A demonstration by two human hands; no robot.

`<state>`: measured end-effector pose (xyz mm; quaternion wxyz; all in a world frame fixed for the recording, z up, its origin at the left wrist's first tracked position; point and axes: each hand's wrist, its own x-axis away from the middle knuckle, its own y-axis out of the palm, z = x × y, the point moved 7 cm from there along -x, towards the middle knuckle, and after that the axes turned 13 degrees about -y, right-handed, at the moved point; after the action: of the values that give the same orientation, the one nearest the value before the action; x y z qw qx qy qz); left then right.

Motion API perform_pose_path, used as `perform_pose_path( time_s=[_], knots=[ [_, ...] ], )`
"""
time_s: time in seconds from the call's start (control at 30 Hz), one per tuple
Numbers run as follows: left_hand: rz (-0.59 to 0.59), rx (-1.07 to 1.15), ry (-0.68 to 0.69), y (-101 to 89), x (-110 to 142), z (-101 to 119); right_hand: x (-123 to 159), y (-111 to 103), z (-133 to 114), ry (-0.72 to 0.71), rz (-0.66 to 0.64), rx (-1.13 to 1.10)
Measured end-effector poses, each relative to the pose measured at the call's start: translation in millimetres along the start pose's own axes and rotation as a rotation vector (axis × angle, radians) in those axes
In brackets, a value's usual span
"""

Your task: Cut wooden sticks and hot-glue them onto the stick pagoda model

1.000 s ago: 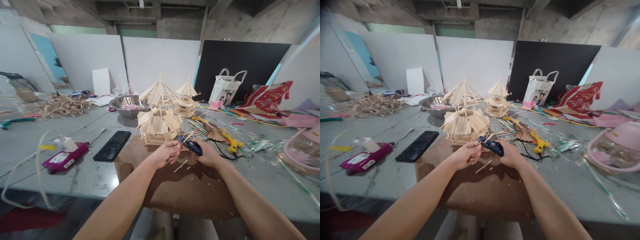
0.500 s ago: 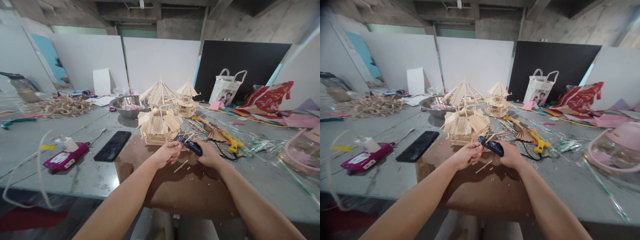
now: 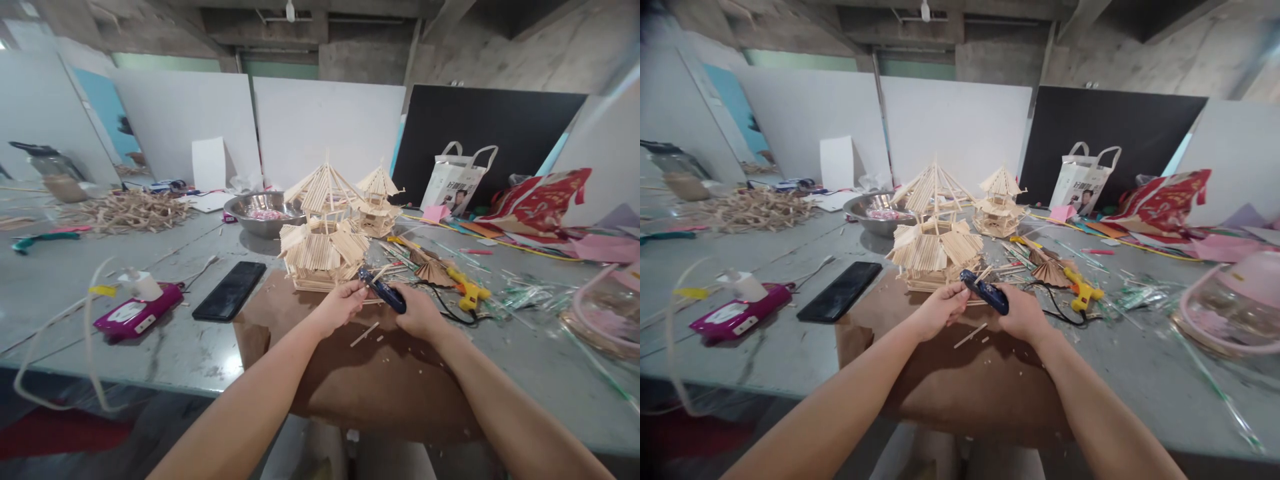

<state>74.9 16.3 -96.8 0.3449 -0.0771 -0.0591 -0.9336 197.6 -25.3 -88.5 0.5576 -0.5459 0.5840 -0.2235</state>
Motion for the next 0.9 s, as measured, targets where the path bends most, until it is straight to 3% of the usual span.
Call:
perform_pose_path(
  time_s=[0.2, 0.37, 0.53, 0.9],
  knots=[
    [0.331, -0.300, 0.341, -6.9, 8, 22, 0, 2, -5, 0.055, -0.004, 0.049],
    [0.442, -0.413, 0.345, -10.4, 9, 19, -1, 5, -6, 0.046, -0.009, 0.048],
    [0.333, -0.315, 0.338, -5.3, 10, 20, -1, 6, -3, 0.017, 0.013, 0.014],
    [0.009, 0.111, 0.021, 2.1, 2, 0, 0, 5, -6, -0.052, 0.030, -0.053]
  ],
)
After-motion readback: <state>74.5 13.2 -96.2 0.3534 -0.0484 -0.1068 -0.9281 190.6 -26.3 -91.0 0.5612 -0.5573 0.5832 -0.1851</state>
